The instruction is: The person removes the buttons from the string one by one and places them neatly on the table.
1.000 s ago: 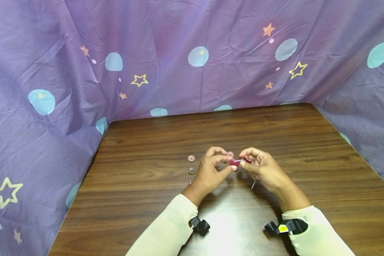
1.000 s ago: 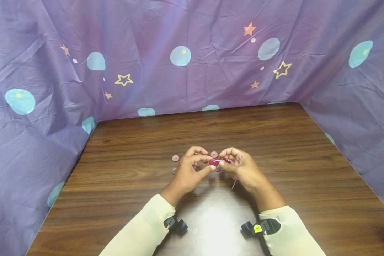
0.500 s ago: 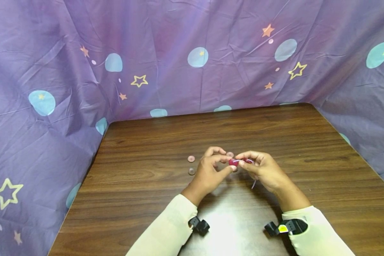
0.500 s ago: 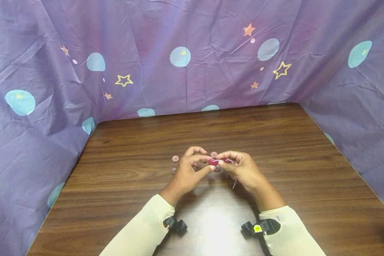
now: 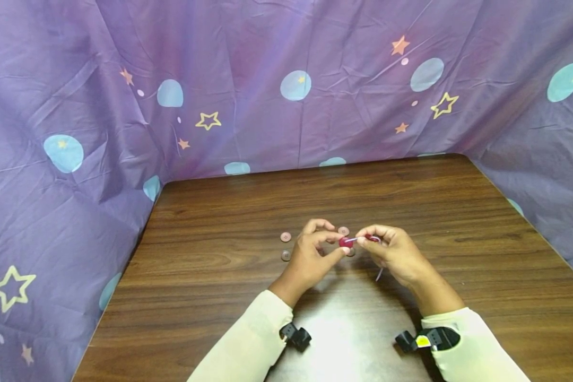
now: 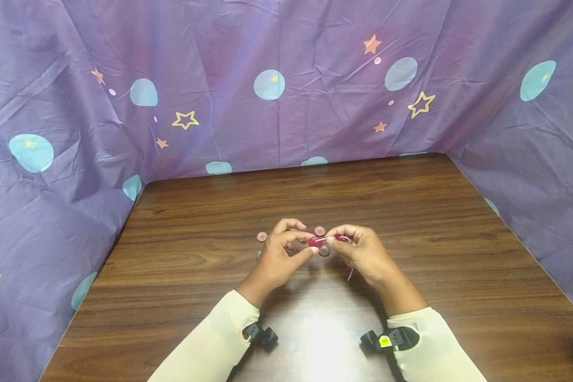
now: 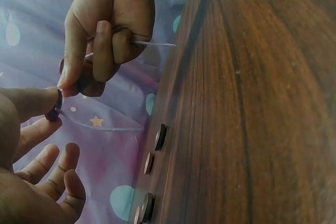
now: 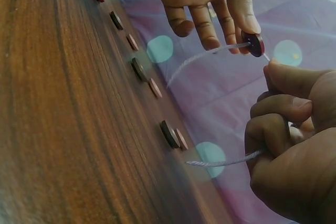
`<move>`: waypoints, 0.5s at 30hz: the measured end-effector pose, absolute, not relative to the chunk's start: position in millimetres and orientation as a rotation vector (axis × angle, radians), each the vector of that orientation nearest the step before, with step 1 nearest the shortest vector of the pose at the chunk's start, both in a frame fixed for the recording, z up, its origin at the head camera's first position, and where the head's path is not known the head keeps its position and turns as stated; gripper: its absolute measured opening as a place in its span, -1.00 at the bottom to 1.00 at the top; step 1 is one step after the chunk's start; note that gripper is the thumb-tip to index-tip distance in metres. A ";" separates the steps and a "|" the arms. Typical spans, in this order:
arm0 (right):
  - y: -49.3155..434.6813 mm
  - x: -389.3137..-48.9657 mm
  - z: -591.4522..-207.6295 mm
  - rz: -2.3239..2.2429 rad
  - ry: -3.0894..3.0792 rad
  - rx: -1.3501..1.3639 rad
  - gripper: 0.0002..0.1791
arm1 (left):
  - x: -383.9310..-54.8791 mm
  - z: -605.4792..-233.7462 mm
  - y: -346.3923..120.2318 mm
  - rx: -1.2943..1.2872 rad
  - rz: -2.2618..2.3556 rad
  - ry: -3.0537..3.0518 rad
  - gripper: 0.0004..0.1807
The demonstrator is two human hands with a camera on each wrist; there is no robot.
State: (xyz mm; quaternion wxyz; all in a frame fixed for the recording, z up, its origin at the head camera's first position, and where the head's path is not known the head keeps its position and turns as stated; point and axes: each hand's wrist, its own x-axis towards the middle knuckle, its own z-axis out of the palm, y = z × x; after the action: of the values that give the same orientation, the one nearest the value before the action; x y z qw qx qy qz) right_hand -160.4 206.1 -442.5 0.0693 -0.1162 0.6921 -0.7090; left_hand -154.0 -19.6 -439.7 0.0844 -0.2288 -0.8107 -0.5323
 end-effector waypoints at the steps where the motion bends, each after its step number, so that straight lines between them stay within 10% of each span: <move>1: 206.3 -160.4 -442.4 -2.139 2.081 -0.344 -0.81 | -153.9 -439.9 -19.8 -0.680 -1.587 -2.417 -0.75; 15: 209.0 -161.6 -443.7 -2.221 2.038 -0.351 -0.76 | -153.7 -442.2 -25.5 -0.687 -1.594 -2.383 -0.72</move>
State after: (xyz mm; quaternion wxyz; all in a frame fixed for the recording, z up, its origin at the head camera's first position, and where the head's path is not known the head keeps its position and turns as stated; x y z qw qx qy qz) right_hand -161.6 209.0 -443.7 0.0537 -0.1154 0.6706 -0.7308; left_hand -153.7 -25.5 -442.2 0.0966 -0.2320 -0.8045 -0.5382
